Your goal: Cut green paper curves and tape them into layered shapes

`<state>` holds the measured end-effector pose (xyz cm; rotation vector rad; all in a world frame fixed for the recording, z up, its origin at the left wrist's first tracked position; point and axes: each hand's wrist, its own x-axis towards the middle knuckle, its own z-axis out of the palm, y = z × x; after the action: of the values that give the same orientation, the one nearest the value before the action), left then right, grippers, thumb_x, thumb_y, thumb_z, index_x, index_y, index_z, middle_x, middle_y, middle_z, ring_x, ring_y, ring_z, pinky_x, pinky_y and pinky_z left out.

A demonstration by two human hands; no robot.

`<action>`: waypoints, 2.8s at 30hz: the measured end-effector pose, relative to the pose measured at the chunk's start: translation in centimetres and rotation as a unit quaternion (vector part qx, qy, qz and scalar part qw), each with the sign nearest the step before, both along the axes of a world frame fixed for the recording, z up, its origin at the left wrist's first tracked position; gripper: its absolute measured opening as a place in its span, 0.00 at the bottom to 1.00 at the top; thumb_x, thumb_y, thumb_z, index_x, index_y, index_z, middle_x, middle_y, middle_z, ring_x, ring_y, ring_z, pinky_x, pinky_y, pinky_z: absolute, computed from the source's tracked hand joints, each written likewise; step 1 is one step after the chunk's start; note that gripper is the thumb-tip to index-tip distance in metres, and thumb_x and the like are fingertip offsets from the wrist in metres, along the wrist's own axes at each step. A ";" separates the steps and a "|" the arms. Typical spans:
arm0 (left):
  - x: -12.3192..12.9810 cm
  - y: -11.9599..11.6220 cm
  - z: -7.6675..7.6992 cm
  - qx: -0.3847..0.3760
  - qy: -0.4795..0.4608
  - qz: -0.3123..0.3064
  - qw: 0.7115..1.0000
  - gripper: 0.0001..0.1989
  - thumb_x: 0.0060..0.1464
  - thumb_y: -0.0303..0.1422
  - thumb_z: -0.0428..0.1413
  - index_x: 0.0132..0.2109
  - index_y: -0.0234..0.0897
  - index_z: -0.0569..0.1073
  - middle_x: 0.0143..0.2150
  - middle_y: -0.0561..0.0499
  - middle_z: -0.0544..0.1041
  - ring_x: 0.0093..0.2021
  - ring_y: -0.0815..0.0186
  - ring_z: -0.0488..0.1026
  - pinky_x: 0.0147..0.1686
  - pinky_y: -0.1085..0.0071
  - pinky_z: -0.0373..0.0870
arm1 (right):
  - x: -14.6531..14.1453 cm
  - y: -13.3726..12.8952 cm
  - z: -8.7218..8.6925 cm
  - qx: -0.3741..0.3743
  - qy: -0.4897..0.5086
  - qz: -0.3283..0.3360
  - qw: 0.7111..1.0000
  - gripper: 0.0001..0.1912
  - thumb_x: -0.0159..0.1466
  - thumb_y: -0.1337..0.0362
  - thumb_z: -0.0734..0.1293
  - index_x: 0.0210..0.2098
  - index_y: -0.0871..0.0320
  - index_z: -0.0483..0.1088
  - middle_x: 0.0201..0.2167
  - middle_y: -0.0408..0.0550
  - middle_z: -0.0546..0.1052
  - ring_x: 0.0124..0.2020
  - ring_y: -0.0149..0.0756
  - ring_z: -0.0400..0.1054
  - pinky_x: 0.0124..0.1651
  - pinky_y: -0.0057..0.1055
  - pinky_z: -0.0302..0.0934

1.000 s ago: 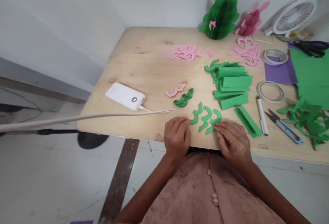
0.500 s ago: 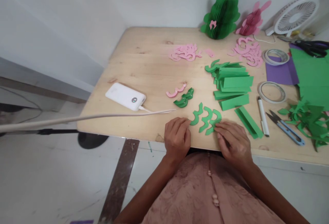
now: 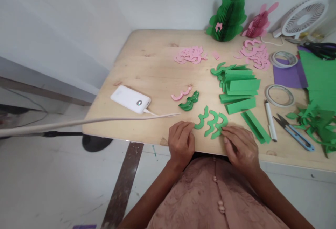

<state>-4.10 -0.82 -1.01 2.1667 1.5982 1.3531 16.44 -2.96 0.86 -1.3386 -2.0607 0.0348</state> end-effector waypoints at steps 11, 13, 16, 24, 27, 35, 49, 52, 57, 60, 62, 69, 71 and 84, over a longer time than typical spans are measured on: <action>-0.1 -0.2 0.1 0.021 0.008 -0.026 0.999 0.13 0.51 0.19 0.51 0.42 0.35 0.73 0.40 0.45 0.79 0.44 0.59 0.73 0.45 0.59 0.69 | 0.1 0.0 -0.2 0.001 0.006 -0.003 1.000 0.12 0.58 0.74 0.65 0.42 0.60 0.73 0.40 0.53 0.79 0.44 0.43 0.72 0.48 0.42 0.63; 0.0 -0.5 0.1 0.026 0.017 -0.039 0.999 0.13 0.51 0.19 0.51 0.42 0.35 0.73 0.40 0.45 0.79 0.43 0.59 0.73 0.44 0.59 0.69 | 0.1 0.0 -0.2 0.003 0.002 -0.007 1.000 0.12 0.59 0.73 0.65 0.42 0.60 0.73 0.41 0.53 0.79 0.44 0.43 0.72 0.49 0.42 0.62; 0.2 -0.8 0.3 0.029 0.040 -0.068 0.996 0.13 0.51 0.20 0.52 0.43 0.35 0.73 0.41 0.44 0.79 0.45 0.57 0.72 0.45 0.58 0.68 | 0.1 -0.1 -0.3 0.008 -0.010 -0.010 1.000 0.13 0.59 0.72 0.65 0.44 0.60 0.73 0.42 0.53 0.79 0.45 0.44 0.71 0.49 0.42 0.62; 0.6 -1.0 1.1 -0.006 0.146 -0.154 0.977 0.15 0.55 0.28 0.53 0.49 0.37 0.73 0.51 0.45 0.77 0.59 0.53 0.65 0.60 0.49 0.54 | 0.0 -0.2 -0.3 -0.002 -0.075 0.011 0.997 0.17 0.61 0.70 0.65 0.50 0.60 0.70 0.49 0.54 0.76 0.53 0.47 0.67 0.54 0.46 0.59; 0.5 -1.0 1.2 -0.019 0.177 -0.187 0.966 0.16 0.56 0.30 0.53 0.52 0.37 0.72 0.54 0.46 0.75 0.62 0.53 0.62 0.63 0.47 0.48 | 0.0 -0.2 -0.2 -0.012 -0.093 0.023 0.995 0.18 0.62 0.69 0.65 0.51 0.59 0.70 0.50 0.54 0.76 0.55 0.48 0.65 0.55 0.47 0.58; -0.1 -1.6 0.9 0.007 0.186 -0.224 0.957 0.15 0.56 0.33 0.54 0.50 0.35 0.73 0.54 0.45 0.76 0.62 0.51 0.62 0.64 0.46 0.48 | 0.3 -1.2 0.0 -0.037 -0.123 0.049 0.991 0.18 0.62 0.68 0.64 0.52 0.60 0.70 0.52 0.55 0.75 0.57 0.49 0.64 0.54 0.48 0.57; 0.0 -2.8 -0.4 0.065 0.184 -0.217 0.956 0.15 0.56 0.27 0.55 0.51 0.37 0.72 0.53 0.47 0.77 0.62 0.57 0.63 0.65 0.48 0.50 | 0.6 -3.3 -0.3 -0.023 -0.112 0.070 0.991 0.19 0.61 0.67 0.66 0.52 0.59 0.69 0.51 0.54 0.76 0.56 0.49 0.65 0.54 0.49 0.58; 0.3 -2.9 -0.5 0.065 0.179 -0.219 0.957 0.13 0.58 0.26 0.54 0.50 0.36 0.72 0.52 0.46 0.77 0.63 0.56 0.63 0.64 0.47 0.51 | 0.5 -3.3 -0.5 -0.013 -0.110 0.062 0.992 0.18 0.61 0.67 0.65 0.52 0.58 0.70 0.50 0.53 0.77 0.55 0.49 0.66 0.54 0.48 0.58; -0.1 -2.9 -0.1 0.080 0.165 -0.241 0.953 0.11 0.58 0.25 0.53 0.47 0.38 0.73 0.49 0.50 0.79 0.57 0.57 0.69 0.62 0.49 0.57 | 0.4 -3.5 -0.7 -0.004 -0.101 0.058 0.993 0.16 0.62 0.70 0.65 0.49 0.57 0.72 0.48 0.52 0.78 0.52 0.47 0.68 0.53 0.47 0.58; -0.2 -2.9 0.3 0.085 0.155 -0.244 0.954 0.10 0.57 0.24 0.54 0.43 0.42 0.74 0.46 0.52 0.80 0.53 0.58 0.73 0.60 0.50 0.61 | 0.3 -3.8 -0.8 -0.003 -0.081 0.066 0.995 0.14 0.62 0.71 0.65 0.47 0.56 0.73 0.45 0.51 0.79 0.50 0.44 0.70 0.52 0.46 0.58; 0.0 -2.9 0.4 0.075 0.142 -0.247 0.956 0.10 0.56 0.24 0.54 0.42 0.42 0.74 0.44 0.53 0.81 0.52 0.59 0.73 0.60 0.52 0.62 | 0.1 -4.0 -0.8 -0.006 -0.058 0.072 0.996 0.13 0.62 0.72 0.64 0.45 0.56 0.73 0.43 0.50 0.80 0.49 0.43 0.71 0.53 0.46 0.58; 0.8 -2.8 2.9 -0.030 -0.005 -0.263 0.964 0.07 0.55 0.25 0.53 0.39 0.39 0.74 0.39 0.50 0.81 0.51 0.63 0.73 0.58 0.56 0.63 | -0.5 -3.7 1.4 -0.072 0.064 0.071 0.993 0.12 0.62 0.72 0.63 0.41 0.54 0.74 0.35 0.47 0.81 0.40 0.38 0.74 0.47 0.41 0.64; 0.9 -2.3 4.3 -0.090 -0.063 -0.291 0.950 0.08 0.56 0.26 0.52 0.39 0.38 0.75 0.34 0.50 0.81 0.43 0.65 0.75 0.49 0.63 0.70 | -0.6 -3.4 2.4 -0.108 0.124 0.058 0.985 0.10 0.62 0.70 0.64 0.41 0.54 0.74 0.34 0.46 0.80 0.38 0.38 0.74 0.43 0.38 0.67; 3.7 4.4 3.9 -0.197 0.021 -0.176 0.964 0.15 0.53 0.24 0.54 0.48 0.38 0.73 0.31 0.52 0.77 0.33 0.64 0.74 0.36 0.67 0.72 | -0.9 2.1 1.2 -0.165 0.174 -0.122 0.963 0.16 0.61 0.60 0.65 0.46 0.59 0.73 0.32 0.49 0.80 0.29 0.37 0.74 0.35 0.34 0.70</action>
<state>-0.43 3.57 2.91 2.1050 1.2770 0.8121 15.54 -0.87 2.04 -1.6459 -1.6292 0.4888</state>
